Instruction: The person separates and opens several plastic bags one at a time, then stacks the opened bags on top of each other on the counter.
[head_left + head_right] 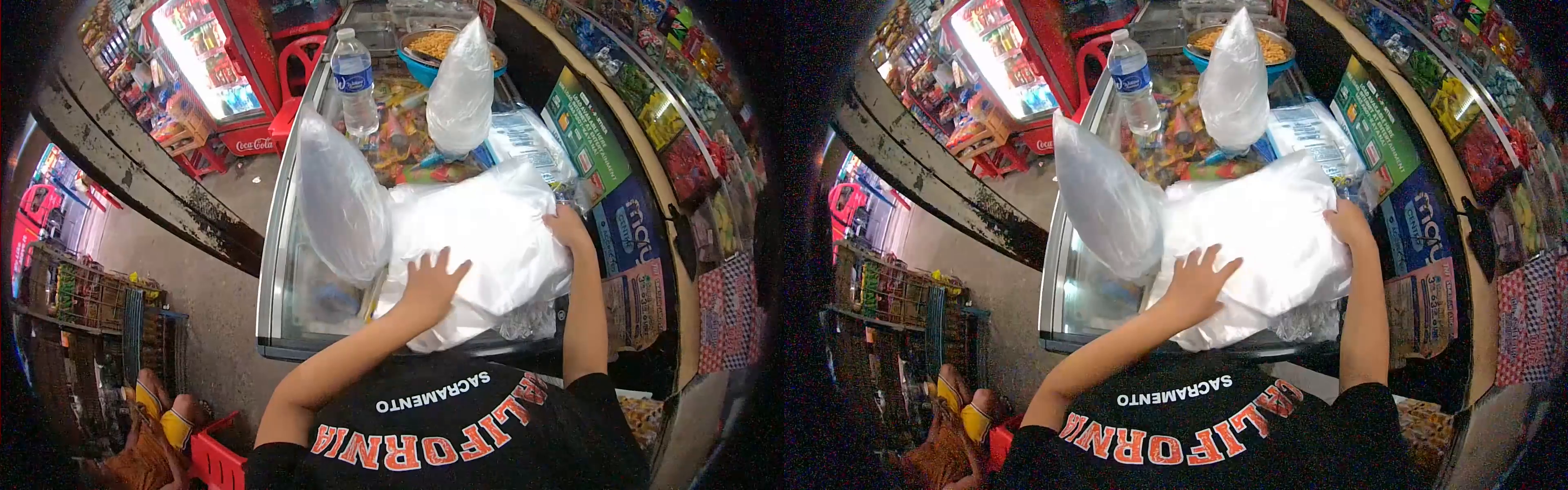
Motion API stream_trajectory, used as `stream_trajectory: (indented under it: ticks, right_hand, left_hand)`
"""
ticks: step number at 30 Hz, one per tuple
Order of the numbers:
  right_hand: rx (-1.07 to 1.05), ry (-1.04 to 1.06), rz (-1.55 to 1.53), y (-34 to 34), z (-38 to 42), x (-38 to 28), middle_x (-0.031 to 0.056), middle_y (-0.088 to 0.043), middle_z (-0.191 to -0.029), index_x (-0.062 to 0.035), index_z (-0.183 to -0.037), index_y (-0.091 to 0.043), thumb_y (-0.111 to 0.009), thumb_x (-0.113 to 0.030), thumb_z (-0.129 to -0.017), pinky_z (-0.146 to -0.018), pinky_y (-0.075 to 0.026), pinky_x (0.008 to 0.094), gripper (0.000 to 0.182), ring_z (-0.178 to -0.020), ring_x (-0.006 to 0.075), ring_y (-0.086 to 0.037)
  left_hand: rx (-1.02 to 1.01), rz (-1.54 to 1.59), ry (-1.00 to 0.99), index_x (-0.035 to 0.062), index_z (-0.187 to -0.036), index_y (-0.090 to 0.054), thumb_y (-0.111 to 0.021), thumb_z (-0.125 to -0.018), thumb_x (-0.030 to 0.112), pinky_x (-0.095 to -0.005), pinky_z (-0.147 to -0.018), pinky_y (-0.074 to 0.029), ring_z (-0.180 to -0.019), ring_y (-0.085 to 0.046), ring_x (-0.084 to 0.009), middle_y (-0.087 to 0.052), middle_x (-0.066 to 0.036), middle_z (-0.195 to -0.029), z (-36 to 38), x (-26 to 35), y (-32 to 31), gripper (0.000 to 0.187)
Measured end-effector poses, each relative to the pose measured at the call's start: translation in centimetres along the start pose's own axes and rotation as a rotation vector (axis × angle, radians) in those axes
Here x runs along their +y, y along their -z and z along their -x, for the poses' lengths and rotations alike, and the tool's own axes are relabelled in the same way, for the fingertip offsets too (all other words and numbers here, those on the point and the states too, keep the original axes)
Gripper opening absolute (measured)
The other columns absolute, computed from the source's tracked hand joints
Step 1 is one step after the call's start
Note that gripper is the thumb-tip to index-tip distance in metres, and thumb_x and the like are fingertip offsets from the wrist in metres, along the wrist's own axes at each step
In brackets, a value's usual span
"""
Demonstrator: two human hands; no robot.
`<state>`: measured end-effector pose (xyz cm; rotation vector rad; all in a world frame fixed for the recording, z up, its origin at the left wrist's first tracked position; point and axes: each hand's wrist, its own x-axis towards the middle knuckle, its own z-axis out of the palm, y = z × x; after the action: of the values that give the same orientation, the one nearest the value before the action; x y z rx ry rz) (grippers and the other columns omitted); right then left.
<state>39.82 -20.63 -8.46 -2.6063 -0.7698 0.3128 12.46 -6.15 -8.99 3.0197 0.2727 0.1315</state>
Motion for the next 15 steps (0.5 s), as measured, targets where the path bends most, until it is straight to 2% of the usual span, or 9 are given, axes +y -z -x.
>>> stream_trajectory:
  ticks: [1,3,5,6,8,9,10,11,15]
  right_hand:
    - [0.013,-0.063,0.013,0.3,0.5,-0.1,0.0227,-0.053,-0.094,0.0035,-0.097,-0.051,-0.055,-0.022,-0.069,-0.076,-0.040,0.0344,0.039,-0.088,0.0310,-0.052]
    - [0.024,-0.130,0.027,0.9,2.1,-1.1,0.0219,-0.052,-0.100,0.0033,-0.100,-0.050,-0.056,-0.023,-0.069,-0.077,-0.039,0.0340,0.041,-0.092,0.0290,-0.051]
    - [0.388,-0.070,0.176,1.4,4.3,-2.9,0.0195,-0.043,-0.114,-0.0002,-0.111,-0.043,-0.058,-0.028,-0.070,-0.080,-0.037,0.0343,0.052,-0.099,0.0272,-0.047]
    - [0.381,-0.070,0.175,1.3,4.8,-3.6,0.0195,-0.043,-0.114,-0.0002,-0.111,-0.043,-0.058,-0.028,-0.070,-0.080,-0.037,0.0343,0.052,-0.099,0.0272,-0.047]
    - [0.572,0.197,-0.057,0.9,6.0,-4.6,0.0147,-0.034,-0.122,-0.0060,-0.116,-0.037,-0.059,-0.026,-0.071,-0.080,-0.038,0.0410,0.054,-0.103,0.0314,-0.042]
    - [0.568,0.190,-0.057,0.6,7.0,-5.9,0.0147,-0.034,-0.122,-0.0060,-0.116,-0.037,-0.059,-0.026,-0.071,-0.080,-0.038,0.0410,0.054,-0.103,0.0314,-0.042]
    - [0.397,0.246,-0.441,0.2,8.0,-7.5,0.0136,-0.035,-0.121,-0.0062,-0.118,-0.035,-0.057,-0.026,-0.074,-0.082,-0.037,0.0405,0.053,-0.102,0.0292,-0.042]
    - [0.214,0.299,-0.821,-0.1,8.8,-8.6,0.0126,-0.036,-0.121,-0.0064,-0.120,-0.033,-0.055,-0.026,-0.076,-0.083,-0.036,0.0399,0.053,-0.102,0.0270,-0.043]
    - [-0.284,0.445,-1.183,-0.3,10.9,-10.6,0.0132,-0.033,-0.123,-0.0056,-0.125,-0.021,-0.062,-0.057,-0.057,-0.087,-0.031,0.0410,0.094,-0.104,0.0249,-0.041]
  left_hand:
    - [-0.002,0.005,-0.006,0.0238,-0.117,-0.039,-0.061,-0.065,0.029,-0.0428,-0.078,-0.034,-0.102,-0.042,-0.0308,-0.039,-0.013,-0.115,-0.2,-0.7,-1.5,0.058]
    - [-0.184,0.454,0.084,0.0163,-0.106,-0.048,-0.053,-0.072,0.021,-0.0419,-0.066,-0.041,-0.084,-0.053,-0.0337,-0.051,-0.017,-0.101,-0.1,-2.4,-2.8,0.034]
    - [-0.142,0.557,0.095,0.0121,-0.098,-0.052,-0.051,-0.073,0.019,-0.0402,-0.063,-0.042,-0.077,-0.054,-0.0338,-0.054,-0.018,-0.091,0.0,-3.5,-2.0,0.026]
    - [-0.097,0.657,0.108,0.0079,-0.091,-0.055,-0.049,-0.075,0.016,-0.0385,-0.060,-0.042,-0.071,-0.055,-0.0339,-0.057,-0.018,-0.081,-0.1,-3.7,-0.3,0.019]
    - [-0.015,0.758,0.205,0.0016,-0.084,-0.056,-0.047,-0.076,0.013,-0.0344,-0.059,-0.043,-0.069,-0.057,-0.0262,-0.058,-0.015,-0.071,0.0,-4.3,1.4,0.017]
    - [-0.007,1.022,0.279,0.0006,-0.086,-0.056,-0.047,-0.076,0.013,-0.0320,-0.059,-0.043,-0.069,-0.057,-0.0222,-0.058,-0.013,-0.073,0.0,-5.0,1.4,0.018]
    - [0.004,1.284,0.352,-0.0005,-0.088,-0.055,-0.046,-0.076,0.012,-0.0297,-0.059,-0.043,-0.068,-0.057,-0.0182,-0.059,-0.010,-0.074,-0.1,-5.6,1.4,0.019]
    - [0.001,1.282,0.351,-0.0005,-0.088,-0.055,-0.046,-0.076,0.012,-0.0297,-0.059,-0.043,-0.068,-0.057,-0.0182,-0.059,-0.010,-0.074,-0.1,-5.9,1.9,0.019]
    - [0.115,1.564,0.463,-0.0026,-0.092,-0.053,-0.045,-0.078,0.012,-0.0259,-0.061,-0.045,-0.070,-0.056,-0.0154,-0.057,-0.009,-0.079,0.5,-6.3,4.6,0.022]
